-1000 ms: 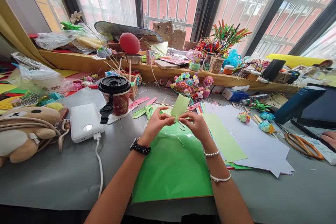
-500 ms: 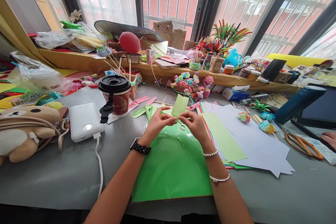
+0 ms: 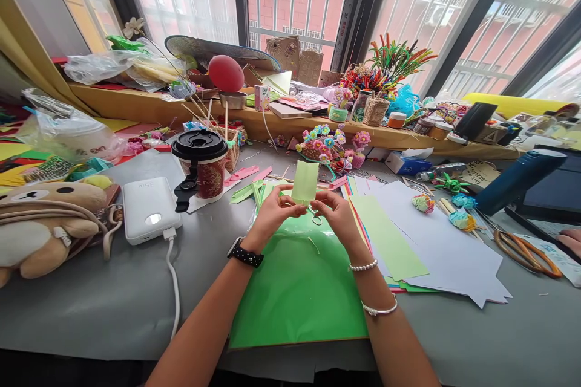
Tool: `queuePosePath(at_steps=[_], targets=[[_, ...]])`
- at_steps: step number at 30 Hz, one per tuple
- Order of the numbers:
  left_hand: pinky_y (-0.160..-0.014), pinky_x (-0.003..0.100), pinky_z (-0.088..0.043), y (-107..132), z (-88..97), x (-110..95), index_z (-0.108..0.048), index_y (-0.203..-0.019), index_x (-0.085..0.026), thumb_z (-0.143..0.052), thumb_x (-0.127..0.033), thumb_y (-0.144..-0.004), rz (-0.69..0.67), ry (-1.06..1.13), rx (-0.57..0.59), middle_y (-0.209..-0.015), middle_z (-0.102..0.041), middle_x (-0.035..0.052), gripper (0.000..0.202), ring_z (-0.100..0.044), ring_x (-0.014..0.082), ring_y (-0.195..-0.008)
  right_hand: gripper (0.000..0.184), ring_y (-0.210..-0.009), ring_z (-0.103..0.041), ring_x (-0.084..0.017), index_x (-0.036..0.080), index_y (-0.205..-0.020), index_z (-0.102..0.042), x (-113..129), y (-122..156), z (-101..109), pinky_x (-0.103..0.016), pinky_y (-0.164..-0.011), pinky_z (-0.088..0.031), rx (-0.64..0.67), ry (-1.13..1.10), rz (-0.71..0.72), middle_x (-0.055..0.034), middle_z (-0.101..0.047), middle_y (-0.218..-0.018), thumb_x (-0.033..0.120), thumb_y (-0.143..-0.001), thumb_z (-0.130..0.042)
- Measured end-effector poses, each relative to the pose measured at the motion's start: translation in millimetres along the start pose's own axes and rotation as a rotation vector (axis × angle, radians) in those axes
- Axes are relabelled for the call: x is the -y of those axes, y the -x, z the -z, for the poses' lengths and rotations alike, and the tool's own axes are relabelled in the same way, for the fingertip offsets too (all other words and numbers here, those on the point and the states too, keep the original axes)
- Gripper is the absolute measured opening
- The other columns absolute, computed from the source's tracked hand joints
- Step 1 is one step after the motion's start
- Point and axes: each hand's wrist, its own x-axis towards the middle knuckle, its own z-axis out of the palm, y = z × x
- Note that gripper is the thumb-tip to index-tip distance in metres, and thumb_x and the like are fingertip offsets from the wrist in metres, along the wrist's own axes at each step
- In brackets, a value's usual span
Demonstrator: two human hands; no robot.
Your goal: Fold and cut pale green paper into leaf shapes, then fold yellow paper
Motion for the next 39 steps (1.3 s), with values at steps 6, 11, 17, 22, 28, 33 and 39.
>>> queuePosePath(at_steps=[6, 11, 17, 22, 28, 33, 39], targets=[[-0.065, 0.031, -0.047, 1.6, -1.8, -1.2, -0.042, -0.101, -0.016, -0.074, -0.023, -0.053, 0.027, -0.006, 0.003, -0.067, -0.062, -0.0002, 0.058, -0.063, 0.0171, -0.063, 0.028, -0.054, -0.053, -0.012, 0.013, -0.069, -0.062, 1.0, 1.2, -0.5, -0.024, -0.049, -0.045, -0.013, 0.066, -0.041, -0.0025, -0.059, -0.061, 0.042, -0.066, -0.06], [-0.062, 0.029, -0.046, 2.3, -3.7, -2.1, -0.042, -0.099, -0.016, -0.074, -0.025, -0.053, 0.075, -0.009, -0.001, -0.068, -0.062, 0.0005, 0.056, -0.063, 0.0165, -0.06, 0.03, -0.052, -0.054, -0.013, 0.014, -0.068, -0.062, 1.9, 1.9, -1.6, -0.024, -0.049, -0.044, -0.023, 0.104, -0.039, -0.0021, -0.059, -0.058, 0.044, -0.066, -0.06], [-0.063, 0.028, -0.044, 1.8, -3.4, -1.7, -0.042, -0.098, -0.016, -0.073, -0.025, -0.053, 0.058, -0.022, 0.002, -0.067, -0.061, -0.0001, 0.055, -0.062, 0.0166, -0.065, 0.031, -0.051, -0.054, -0.012, 0.014, -0.069, -0.062, 4.2, 1.8, -3.3, -0.023, -0.048, -0.044, 0.002, 0.106, -0.067, -0.0024, -0.06, -0.061, 0.044, -0.064, -0.061], [-0.062, 0.028, -0.043, 0.6, -4.5, 0.6, -0.041, -0.095, -0.016, -0.074, -0.024, -0.05, 0.03, -0.039, 0.007, -0.062, -0.059, -0.0022, 0.056, -0.061, 0.0163, -0.062, 0.029, -0.047, -0.051, -0.01, 0.014, -0.06, -0.06, 3.2, 2.5, -4.9, -0.021, -0.045, -0.04, -0.012, 0.137, -0.081, -0.0003, -0.057, -0.052, 0.043, -0.065, -0.061], [-0.063, 0.03, -0.043, 0.7, -5.5, -0.1, -0.04, -0.091, -0.017, -0.075, -0.026, -0.05, 0.036, -0.016, 0.026, -0.062, -0.06, -0.0024, 0.054, -0.062, 0.0168, -0.062, 0.027, -0.048, -0.051, -0.011, 0.015, -0.06, -0.061, 2.7, 1.3, -4.1, -0.022, -0.046, -0.04, 0.007, 0.06, -0.091, 0.0, -0.057, -0.05, 0.041, -0.066, -0.059], [-0.062, 0.029, -0.043, 0.2, -4.2, 0.1, -0.04, -0.09, -0.017, -0.074, -0.026, -0.052, 0.042, -0.002, 0.053, -0.063, -0.06, -0.0021, 0.052, -0.061, 0.016, -0.062, 0.029, -0.048, -0.05, -0.011, 0.015, -0.061, -0.062, 1.1, 0.9, -4.3, -0.023, -0.049, -0.042, 0.027, 0.0, -0.092, 0.0, -0.057, -0.05, 0.043, -0.067, -0.058], [-0.064, 0.029, -0.044, 1.1, -1.3, -1.0, -0.041, -0.09, -0.017, -0.073, -0.025, -0.054, 0.063, 0.012, 0.054, -0.065, -0.062, -0.0011, 0.049, -0.061, 0.0157, -0.065, 0.033, -0.055, -0.055, -0.012, 0.014, -0.066, -0.061, -2.3, -0.7, -0.3, -0.024, -0.051, -0.045, -0.054, -0.088, -0.108, -0.0031, -0.06, -0.06, 0.047, -0.07, -0.053]])
